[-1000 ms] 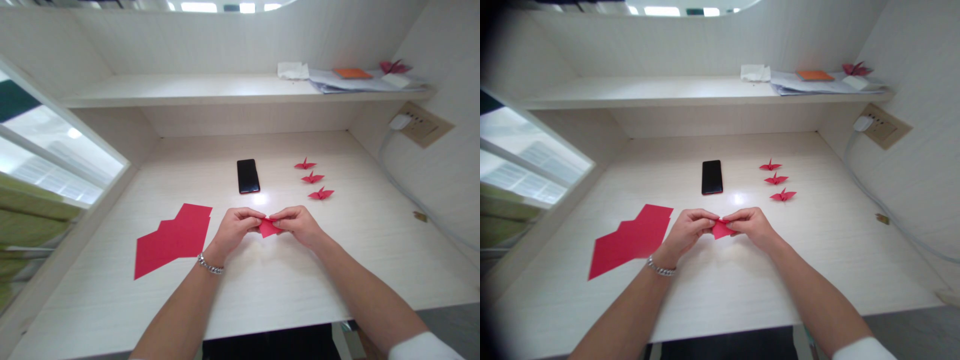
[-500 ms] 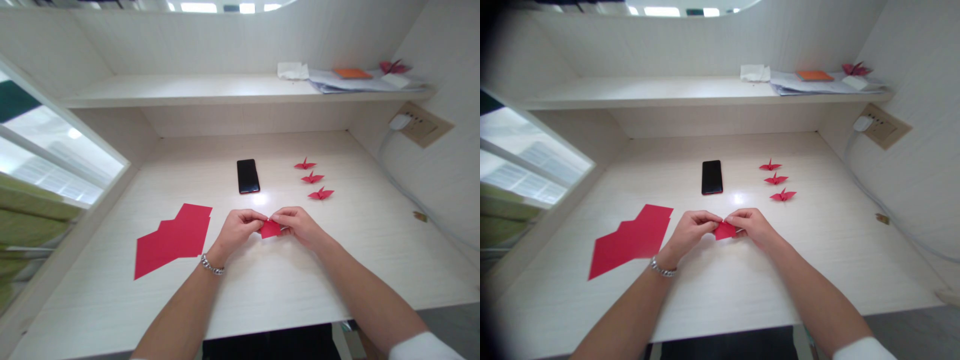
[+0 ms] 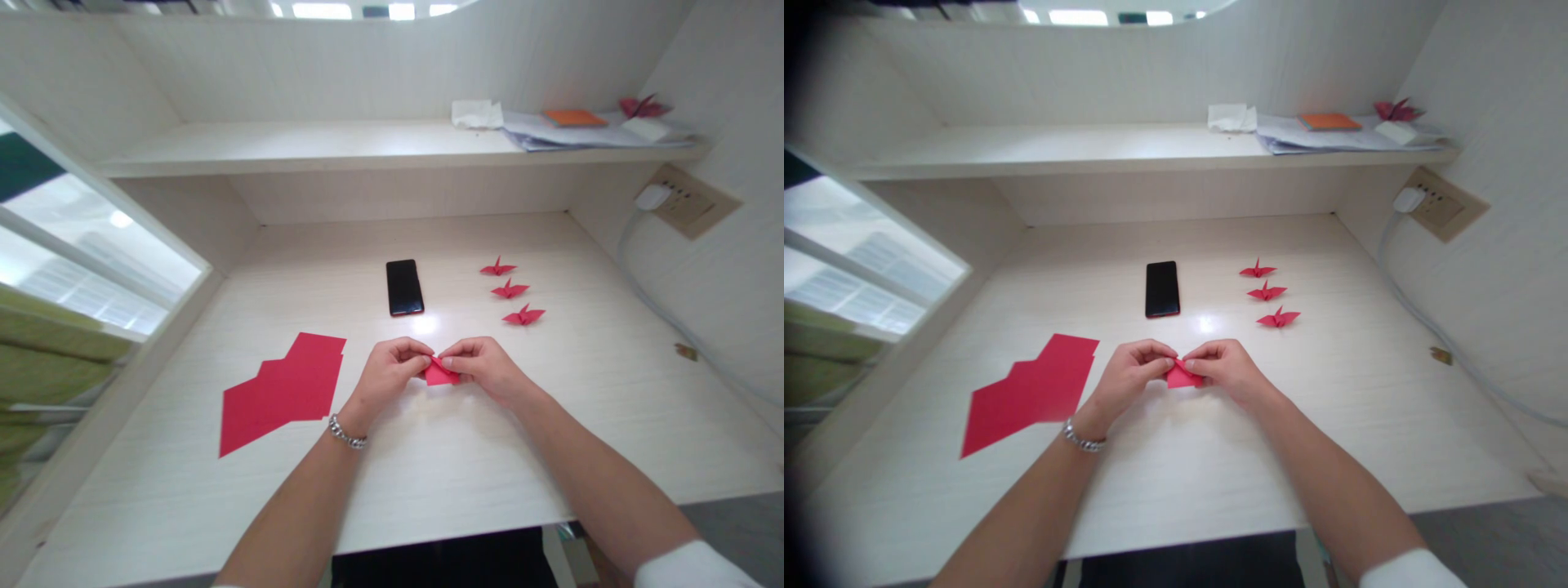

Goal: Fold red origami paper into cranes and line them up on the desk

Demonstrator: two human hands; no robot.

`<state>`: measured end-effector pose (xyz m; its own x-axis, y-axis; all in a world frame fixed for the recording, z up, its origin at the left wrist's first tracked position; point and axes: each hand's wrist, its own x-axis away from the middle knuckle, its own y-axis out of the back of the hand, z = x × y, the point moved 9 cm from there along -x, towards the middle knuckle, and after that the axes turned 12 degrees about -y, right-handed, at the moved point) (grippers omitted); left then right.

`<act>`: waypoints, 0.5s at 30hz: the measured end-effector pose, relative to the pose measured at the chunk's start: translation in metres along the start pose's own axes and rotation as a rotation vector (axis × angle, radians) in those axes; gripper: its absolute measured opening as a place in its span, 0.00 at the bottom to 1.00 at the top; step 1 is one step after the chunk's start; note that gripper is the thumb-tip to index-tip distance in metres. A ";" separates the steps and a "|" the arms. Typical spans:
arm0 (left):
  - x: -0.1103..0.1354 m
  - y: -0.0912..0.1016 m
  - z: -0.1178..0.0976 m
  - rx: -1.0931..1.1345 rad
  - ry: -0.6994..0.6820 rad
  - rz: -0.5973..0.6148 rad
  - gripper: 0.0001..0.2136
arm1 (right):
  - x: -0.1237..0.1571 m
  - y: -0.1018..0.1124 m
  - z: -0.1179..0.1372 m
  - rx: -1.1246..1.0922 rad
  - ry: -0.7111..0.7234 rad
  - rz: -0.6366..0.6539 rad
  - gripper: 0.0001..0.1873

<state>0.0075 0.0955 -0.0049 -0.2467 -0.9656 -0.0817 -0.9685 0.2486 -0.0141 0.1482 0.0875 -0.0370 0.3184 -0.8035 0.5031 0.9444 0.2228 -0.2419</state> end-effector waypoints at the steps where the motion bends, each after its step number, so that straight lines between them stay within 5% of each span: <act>1: 0.000 0.000 0.001 0.014 0.007 -0.002 0.05 | -0.001 0.000 -0.001 -0.003 -0.005 0.000 0.17; 15: 0.000 -0.001 0.006 0.076 0.018 -0.033 0.06 | -0.001 -0.001 -0.003 -0.009 -0.026 0.034 0.18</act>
<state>0.0084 0.0962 -0.0104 -0.2155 -0.9746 -0.0618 -0.9710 0.2205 -0.0922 0.1470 0.0867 -0.0401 0.3521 -0.7807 0.5162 0.9324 0.2444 -0.2663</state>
